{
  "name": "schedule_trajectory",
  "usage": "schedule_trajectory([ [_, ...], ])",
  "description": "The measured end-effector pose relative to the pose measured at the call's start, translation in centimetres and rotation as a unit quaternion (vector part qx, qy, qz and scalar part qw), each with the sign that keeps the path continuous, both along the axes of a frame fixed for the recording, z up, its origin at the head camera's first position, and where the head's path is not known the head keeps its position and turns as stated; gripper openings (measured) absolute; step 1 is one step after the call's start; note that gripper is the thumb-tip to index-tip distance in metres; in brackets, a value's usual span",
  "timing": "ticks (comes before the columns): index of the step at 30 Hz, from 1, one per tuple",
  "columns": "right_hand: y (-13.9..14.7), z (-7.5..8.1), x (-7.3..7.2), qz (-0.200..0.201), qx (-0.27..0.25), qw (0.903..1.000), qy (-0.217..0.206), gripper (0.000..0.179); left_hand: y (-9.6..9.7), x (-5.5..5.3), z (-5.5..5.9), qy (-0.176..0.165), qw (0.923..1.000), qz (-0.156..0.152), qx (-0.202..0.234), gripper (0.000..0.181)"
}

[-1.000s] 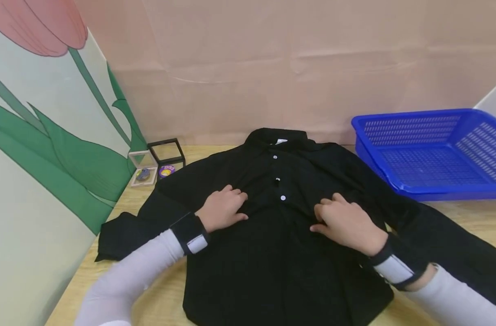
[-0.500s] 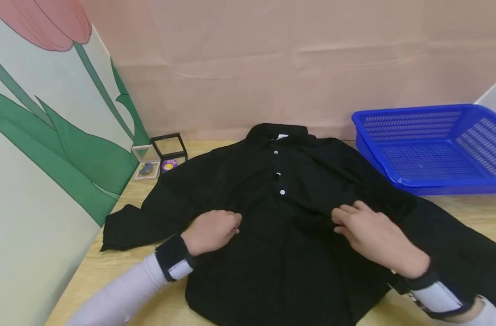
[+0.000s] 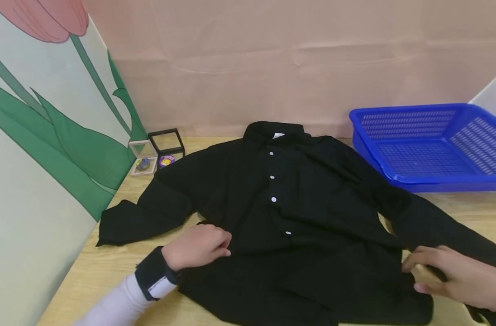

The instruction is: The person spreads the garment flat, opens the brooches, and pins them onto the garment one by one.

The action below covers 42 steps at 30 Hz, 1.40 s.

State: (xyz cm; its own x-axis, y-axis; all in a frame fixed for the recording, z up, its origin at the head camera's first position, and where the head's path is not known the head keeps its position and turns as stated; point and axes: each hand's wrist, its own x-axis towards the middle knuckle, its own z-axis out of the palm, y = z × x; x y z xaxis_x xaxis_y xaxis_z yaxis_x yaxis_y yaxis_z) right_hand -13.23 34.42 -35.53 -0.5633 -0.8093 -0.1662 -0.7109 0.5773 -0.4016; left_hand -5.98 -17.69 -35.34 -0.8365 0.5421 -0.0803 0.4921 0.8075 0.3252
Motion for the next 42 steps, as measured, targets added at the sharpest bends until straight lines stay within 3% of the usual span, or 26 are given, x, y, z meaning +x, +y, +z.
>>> schedule_trajectory([
  [1, -0.3, -0.1, -0.1, -0.017, 0.024, 0.9995, -0.014, 0.021, -0.2, -0.3, -0.1, -0.005, 0.9998, 0.019, 0.002, 0.027],
  [2, -0.9, 0.0, -0.2, -0.038, 0.043, 0.9983, 0.0, 0.021, -0.5, -0.7, -0.1, -0.002, 0.9992, 0.039, 0.005, 0.028],
  [3, -1.9, 0.3, -0.4, -0.058, 0.06, 0.9962, 0.027, 0.022, -0.7, -1.2, 0.0, 0.005, 0.9981, 0.06, 0.012, 0.029],
  [6, -5.6, 0.8, -1.1, -0.087, 0.044, 0.9885, 0.116, 0.022, -1.3, -2.8, -0.1, 0.042, 0.991, 0.125, 0.023, 0.022],
  [8, -8.3, 1.1, -1.8, -0.108, 0.045, 0.9864, 0.115, 0.029, -1.6, -3.8, -0.5, 0.061, 0.9865, 0.152, 0.012, 0.015],
  [11, -11.0, 0.2, -2.9, -0.099, 0.06, 0.9897, 0.084, 0.031, -2.2, -4.7, -1.6, 0.069, 0.9814, 0.177, -0.029, 0.033],
  [15, -11.6, -1.2, -3.9, -0.058, 0.089, 0.9905, 0.088, 0.02, -2.9, -4.4, -2.8, 0.058, 0.9751, 0.2, -0.076, 0.048],
  [17, -11.2, -1.2, -4.0, -0.058, 0.103, 0.9896, 0.082, 0.025, -3.3, -3.8, -2.8, 0.053, 0.9715, 0.213, -0.089, 0.049],
  [20, -10.1, -0.5, -4.2, -0.082, 0.1, 0.9908, 0.04, 0.026, -3.8, -3.2, -2.3, 0.043, 0.9674, 0.227, -0.105, 0.046],
  [23, -8.6, 0.1, -4.3, -0.128, 0.082, 0.9861, 0.066, 0.026, -3.9, -2.7, -1.6, 0.058, 0.9664, 0.226, -0.107, 0.039],
  [26, -6.6, 0.1, -4.4, -0.212, 0.076, 0.9656, 0.13, 0.021, -3.2, -2.5, -1.3, 0.072, 0.9741, 0.201, -0.075, 0.041],
  [29, -4.6, -0.7, -5.0, -0.263, 0.086, 0.9498, 0.145, 0.037, -2.1, -2.6, -1.3, 0.03, 0.9869, 0.154, -0.037, 0.066],
  [31, -3.4, -1.5, -5.6, -0.256, 0.104, 0.9513, 0.136, 0.053, -1.4, -2.8, -1.3, -0.036, 0.9905, 0.127, -0.038, 0.085],
  [34, -1.7, -2.5, -6.3, -0.23, 0.14, 0.9578, 0.099, 0.071, -0.9, -3.0, -1.3, -0.108, 0.9857, 0.112, -0.065, 0.105],
  [38, 0.4, -2.8, -6.8, -0.241, 0.184, 0.9517, 0.049, 0.092, -0.9, -3.4, -1.3, -0.133, 0.9807, 0.105, -0.098, 0.12],
  [42, 2.2, -2.1, -6.7, -0.252, 0.216, 0.9429, 0.031, 0.098, -1.1, -4.1, -0.7, -0.149, 0.9796, 0.076, -0.111, 0.123],
])
